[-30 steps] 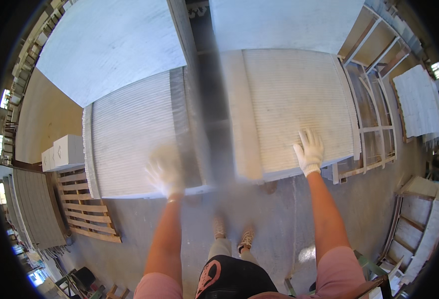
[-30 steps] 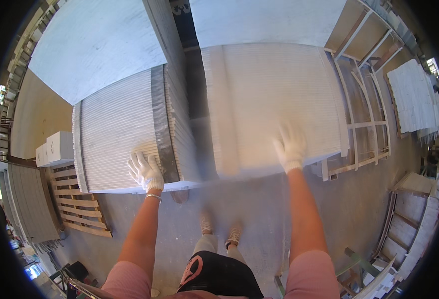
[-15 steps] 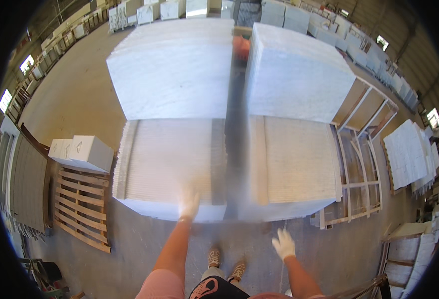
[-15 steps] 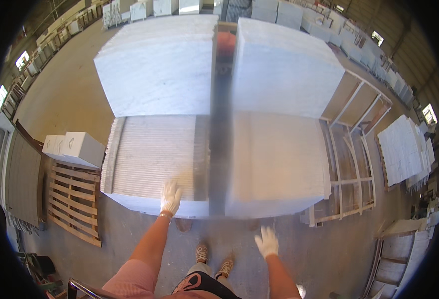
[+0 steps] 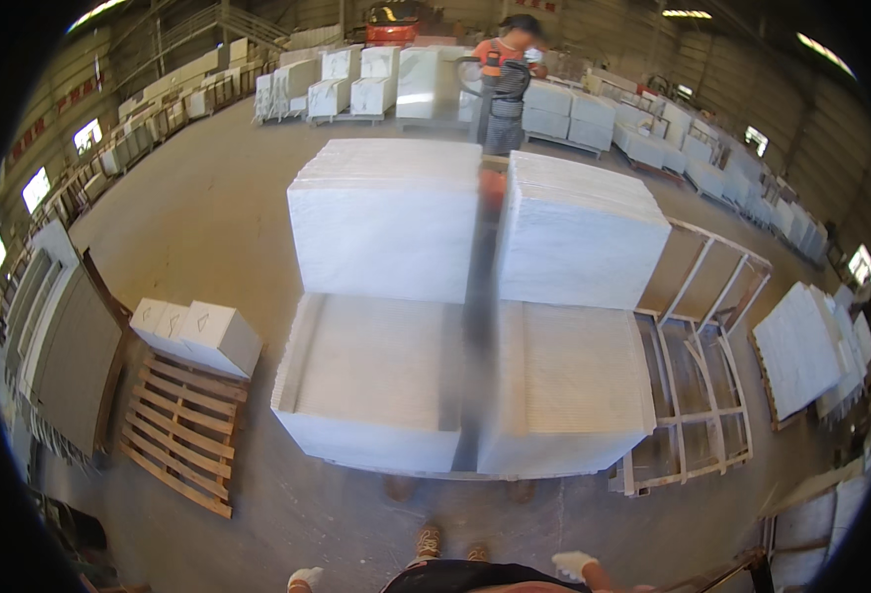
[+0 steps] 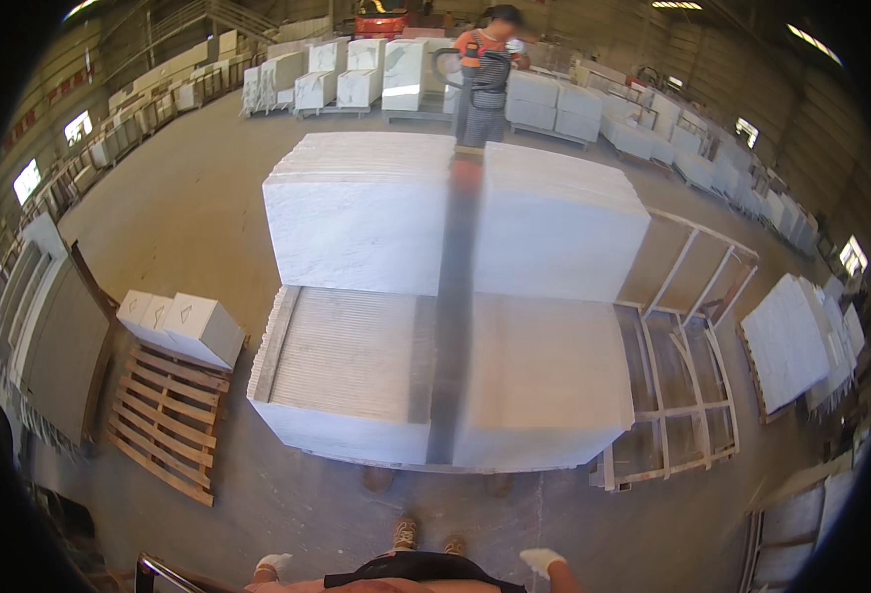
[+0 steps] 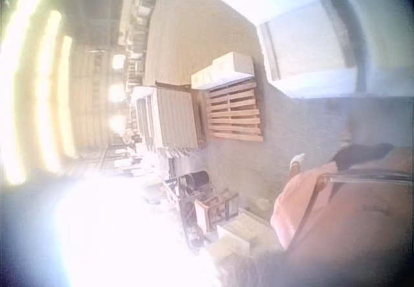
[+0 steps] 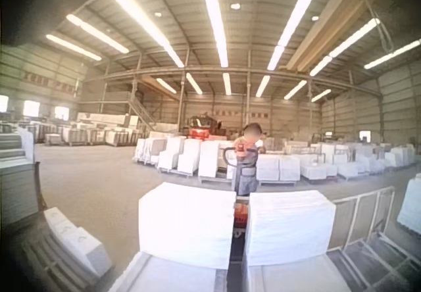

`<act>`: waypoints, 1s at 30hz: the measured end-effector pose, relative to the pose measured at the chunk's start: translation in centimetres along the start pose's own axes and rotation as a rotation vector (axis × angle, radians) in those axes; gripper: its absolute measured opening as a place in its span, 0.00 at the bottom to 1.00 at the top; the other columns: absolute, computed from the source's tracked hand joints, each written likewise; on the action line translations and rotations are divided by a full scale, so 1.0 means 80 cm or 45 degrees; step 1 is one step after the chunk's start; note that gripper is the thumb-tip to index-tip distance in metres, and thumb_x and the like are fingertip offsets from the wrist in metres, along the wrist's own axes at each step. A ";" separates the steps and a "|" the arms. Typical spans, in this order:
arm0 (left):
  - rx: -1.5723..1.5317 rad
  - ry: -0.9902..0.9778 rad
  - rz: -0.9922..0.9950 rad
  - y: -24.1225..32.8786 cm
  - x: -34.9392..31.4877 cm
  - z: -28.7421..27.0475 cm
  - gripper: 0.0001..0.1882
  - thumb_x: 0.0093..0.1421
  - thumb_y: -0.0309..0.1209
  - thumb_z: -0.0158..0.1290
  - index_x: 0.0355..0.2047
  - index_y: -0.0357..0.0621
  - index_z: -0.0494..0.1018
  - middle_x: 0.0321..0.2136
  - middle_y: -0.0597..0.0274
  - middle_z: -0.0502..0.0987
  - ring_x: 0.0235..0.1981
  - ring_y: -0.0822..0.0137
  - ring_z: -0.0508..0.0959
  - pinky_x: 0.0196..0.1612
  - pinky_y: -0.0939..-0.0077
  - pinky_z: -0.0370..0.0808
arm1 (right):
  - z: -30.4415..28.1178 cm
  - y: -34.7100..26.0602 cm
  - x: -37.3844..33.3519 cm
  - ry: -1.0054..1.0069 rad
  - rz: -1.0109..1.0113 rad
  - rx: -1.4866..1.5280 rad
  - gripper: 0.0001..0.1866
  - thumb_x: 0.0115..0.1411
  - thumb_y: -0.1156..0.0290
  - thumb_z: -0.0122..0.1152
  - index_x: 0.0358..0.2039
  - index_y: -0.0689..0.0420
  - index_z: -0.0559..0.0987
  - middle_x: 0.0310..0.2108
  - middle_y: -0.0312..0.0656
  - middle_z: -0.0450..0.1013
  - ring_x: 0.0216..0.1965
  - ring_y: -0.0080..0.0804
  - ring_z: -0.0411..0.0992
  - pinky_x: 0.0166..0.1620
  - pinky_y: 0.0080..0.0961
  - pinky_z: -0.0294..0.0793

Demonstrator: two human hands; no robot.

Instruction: The person moves a stack of white rectangular blocks, then uses a small metal spatula to scoop white paste from a bowl and apply it into cracks on the blocks. The person repeatedly fills cracks on several blocks and places them on a table.

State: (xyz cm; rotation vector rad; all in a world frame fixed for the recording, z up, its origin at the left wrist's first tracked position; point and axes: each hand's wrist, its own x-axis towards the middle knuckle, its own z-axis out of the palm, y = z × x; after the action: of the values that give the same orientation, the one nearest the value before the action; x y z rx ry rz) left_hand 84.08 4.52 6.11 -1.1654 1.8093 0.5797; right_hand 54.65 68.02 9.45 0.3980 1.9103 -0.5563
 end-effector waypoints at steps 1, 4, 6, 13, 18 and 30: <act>-0.031 0.037 0.027 -0.004 -0.007 -0.008 0.30 0.65 0.53 0.44 0.52 0.39 0.77 0.51 0.46 0.78 0.56 0.51 0.75 0.59 0.59 0.68 | -0.008 -0.014 -0.001 0.019 -0.134 -0.067 0.22 0.68 0.55 0.50 0.56 0.54 0.78 0.57 0.43 0.75 0.59 0.35 0.71 0.61 0.31 0.67; -0.107 0.166 0.199 0.027 -0.023 -0.044 0.30 0.65 0.52 0.45 0.52 0.39 0.77 0.51 0.47 0.78 0.55 0.52 0.75 0.59 0.60 0.68 | -0.049 -0.084 0.013 0.192 -0.884 -0.640 0.25 0.69 0.56 0.46 0.58 0.58 0.74 0.59 0.48 0.72 0.60 0.45 0.69 0.60 0.35 0.69; -0.177 0.213 0.380 0.082 -0.034 -0.069 0.30 0.65 0.52 0.45 0.51 0.38 0.77 0.50 0.47 0.79 0.55 0.53 0.76 0.58 0.61 0.68 | -0.071 -0.131 0.019 0.448 -1.274 -1.415 0.22 0.64 0.70 0.51 0.60 0.54 0.73 0.62 0.47 0.69 0.62 0.42 0.68 0.63 0.35 0.67; -0.263 0.030 0.896 0.317 -0.106 -0.070 0.29 0.65 0.52 0.47 0.51 0.38 0.77 0.48 0.49 0.79 0.53 0.55 0.76 0.57 0.63 0.69 | -0.052 -0.110 -0.022 0.638 -1.279 -0.365 0.20 0.68 0.59 0.44 0.55 0.50 0.77 0.58 0.43 0.73 0.58 0.48 0.69 0.60 0.44 0.67; -0.138 -0.111 1.011 0.389 -0.138 -0.061 0.29 0.65 0.52 0.48 0.51 0.37 0.77 0.47 0.50 0.79 0.52 0.57 0.76 0.56 0.64 0.69 | -0.011 0.054 -0.037 0.360 -0.393 0.105 0.28 0.64 0.46 0.48 0.58 0.47 0.77 0.62 0.42 0.70 0.63 0.44 0.66 0.63 0.43 0.63; 0.041 -0.189 0.940 0.404 -0.124 -0.080 0.29 0.65 0.51 0.50 0.50 0.36 0.77 0.45 0.52 0.80 0.49 0.61 0.77 0.53 0.68 0.71 | 0.207 0.303 -0.114 0.361 0.371 0.541 0.30 0.58 0.44 0.54 0.53 0.50 0.81 0.55 0.48 0.75 0.56 0.49 0.73 0.57 0.44 0.68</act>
State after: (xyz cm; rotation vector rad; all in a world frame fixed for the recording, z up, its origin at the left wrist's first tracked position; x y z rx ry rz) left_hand 54.31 18.99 15.48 -0.3819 2.0839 1.0146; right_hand 83.27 79.00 7.54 1.0600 1.9458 -0.7389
